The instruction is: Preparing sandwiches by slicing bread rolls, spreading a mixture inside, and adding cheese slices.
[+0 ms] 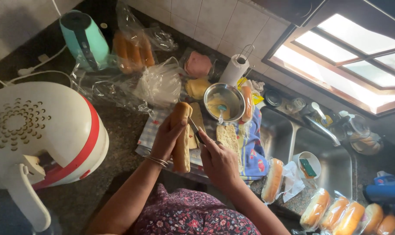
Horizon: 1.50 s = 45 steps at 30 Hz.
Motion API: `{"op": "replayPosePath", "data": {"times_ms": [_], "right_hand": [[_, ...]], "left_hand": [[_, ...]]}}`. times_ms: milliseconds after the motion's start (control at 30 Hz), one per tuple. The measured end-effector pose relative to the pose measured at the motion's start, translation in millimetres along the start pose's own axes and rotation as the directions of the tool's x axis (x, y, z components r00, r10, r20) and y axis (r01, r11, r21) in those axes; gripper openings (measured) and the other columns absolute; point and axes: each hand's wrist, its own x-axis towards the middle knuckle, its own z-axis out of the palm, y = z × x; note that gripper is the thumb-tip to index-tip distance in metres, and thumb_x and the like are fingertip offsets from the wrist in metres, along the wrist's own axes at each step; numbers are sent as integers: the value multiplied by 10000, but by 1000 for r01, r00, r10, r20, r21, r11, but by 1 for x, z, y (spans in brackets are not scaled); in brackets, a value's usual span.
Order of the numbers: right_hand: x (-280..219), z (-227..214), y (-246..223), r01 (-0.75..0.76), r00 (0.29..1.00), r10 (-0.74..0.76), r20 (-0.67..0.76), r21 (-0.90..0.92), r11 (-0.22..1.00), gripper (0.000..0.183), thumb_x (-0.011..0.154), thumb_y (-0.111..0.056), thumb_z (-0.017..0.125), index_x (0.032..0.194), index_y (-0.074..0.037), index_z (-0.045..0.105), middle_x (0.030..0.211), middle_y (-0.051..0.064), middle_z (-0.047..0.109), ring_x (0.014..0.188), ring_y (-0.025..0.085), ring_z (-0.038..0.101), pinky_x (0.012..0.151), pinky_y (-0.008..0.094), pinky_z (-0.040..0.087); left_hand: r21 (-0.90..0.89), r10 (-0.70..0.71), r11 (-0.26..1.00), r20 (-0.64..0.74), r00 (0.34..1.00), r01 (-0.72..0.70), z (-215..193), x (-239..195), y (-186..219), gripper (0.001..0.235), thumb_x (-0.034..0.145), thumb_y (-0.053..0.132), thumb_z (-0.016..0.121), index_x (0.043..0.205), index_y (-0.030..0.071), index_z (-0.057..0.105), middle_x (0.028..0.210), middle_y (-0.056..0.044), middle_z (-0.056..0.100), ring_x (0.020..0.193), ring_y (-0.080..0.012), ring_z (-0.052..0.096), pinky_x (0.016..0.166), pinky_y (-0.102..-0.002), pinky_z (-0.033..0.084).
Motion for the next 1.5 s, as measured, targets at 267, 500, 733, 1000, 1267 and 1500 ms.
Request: {"op": "replayPosePath", "data": {"times_ms": [267,500,733,1000,1267,1500], "right_hand": [[24,14,11,49,999,-49,-17,7,999,532,1047,-318,732,1573,-395,765,676,191,729,672,462,769,635,593,623],[35,29,31,85,995,-88,-41,-67,994,521,1072,-311,728,1583,-413,756,658,187,704,632,463,760,618,588,624],[23,16,41,101,995,-101,12,-35,994,532,1048,-380,728,1570,-477,753,633,126,699,616,405,776,611,527,640],[53,38,27,151,988,-152,6,57,987,537,1068,-315,728,1597,-401,747,666,202,716,671,464,776,631,583,633],[29,22,30,149,988,-149,41,1,989,526,1051,-340,734,1572,-407,764,652,165,719,625,431,774,608,557,633],[26,9,32,178,979,-183,85,66,982,501,1028,-323,749,1523,-382,802,693,182,756,644,436,790,599,569,630]], "left_hand": [[-64,125,990,-39,991,-128,16,31,-8,518,1030,421,914,1382,71,765,1020,-194,809,848,-307,852,706,-492,747],[-76,117,990,-6,993,-117,38,38,-1,517,1027,436,897,1339,60,727,1008,-191,823,831,-303,853,681,-490,744],[24,121,993,-103,987,-120,31,46,8,598,1020,518,916,1346,51,735,1106,-185,884,913,-216,849,764,-437,733],[-32,136,990,-104,985,-140,25,61,-2,573,1010,484,920,1288,12,755,1054,-217,861,870,-286,870,727,-454,744],[-58,130,989,-82,988,-135,32,50,18,628,992,455,930,1347,-15,713,1134,-260,872,848,-369,886,654,-472,744],[-87,142,984,-146,979,-156,12,77,0,624,999,432,947,1381,-12,732,1236,-206,893,913,-308,901,705,-414,736]]}}
